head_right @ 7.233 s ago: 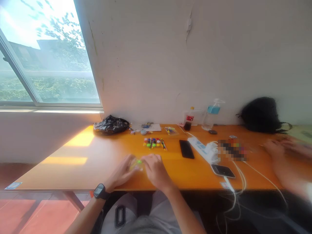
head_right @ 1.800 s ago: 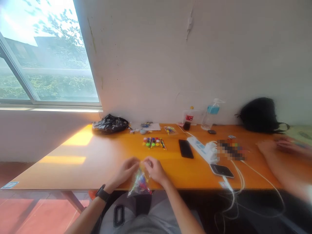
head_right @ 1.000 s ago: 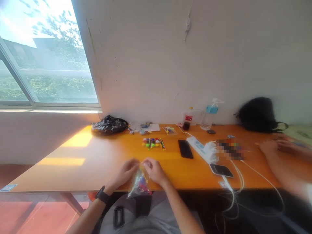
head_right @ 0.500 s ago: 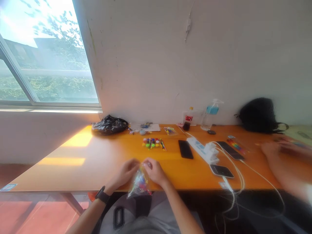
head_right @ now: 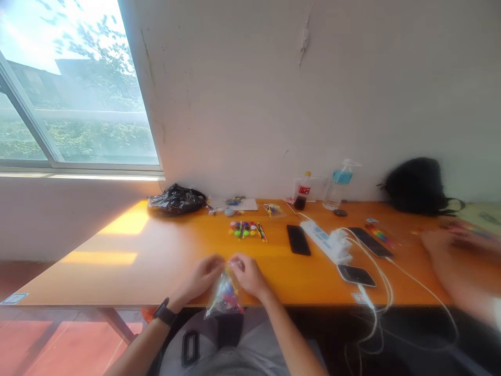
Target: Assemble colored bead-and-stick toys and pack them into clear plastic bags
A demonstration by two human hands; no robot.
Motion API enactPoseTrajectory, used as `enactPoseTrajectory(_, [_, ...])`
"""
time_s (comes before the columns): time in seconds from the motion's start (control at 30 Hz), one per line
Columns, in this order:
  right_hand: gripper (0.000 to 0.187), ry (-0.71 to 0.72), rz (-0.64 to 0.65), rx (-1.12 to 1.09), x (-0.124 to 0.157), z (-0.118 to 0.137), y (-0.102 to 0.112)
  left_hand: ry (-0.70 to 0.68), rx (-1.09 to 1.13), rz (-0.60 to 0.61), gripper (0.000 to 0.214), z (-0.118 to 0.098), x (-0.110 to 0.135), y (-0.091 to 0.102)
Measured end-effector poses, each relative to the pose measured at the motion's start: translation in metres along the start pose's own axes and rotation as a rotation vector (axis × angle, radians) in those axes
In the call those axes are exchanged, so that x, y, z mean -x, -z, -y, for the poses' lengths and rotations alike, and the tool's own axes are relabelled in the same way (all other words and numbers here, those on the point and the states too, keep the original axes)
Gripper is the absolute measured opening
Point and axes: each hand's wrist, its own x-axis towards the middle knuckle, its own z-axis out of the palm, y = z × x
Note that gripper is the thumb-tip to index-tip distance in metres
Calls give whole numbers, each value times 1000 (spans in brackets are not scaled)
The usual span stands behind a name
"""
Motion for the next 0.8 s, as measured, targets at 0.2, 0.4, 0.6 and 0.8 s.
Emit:
enactPoseTrajectory(0.2, [21,2,-5,4,0,0,0,7,11,-6,30,1,0,-1])
enactPoseTrajectory(0.4, [20,-2,2,-1,-1,1,0,11,-3,1,28,-3,0,0])
enactPoseTrajectory(0.6, [20,-5,8,6,0,1,-1,19,15,11,30,-9,1,2])
enactPoseTrajectory(0.8, [20,-7,16,10,0,0,0,18,0,16,28,-12,1,3])
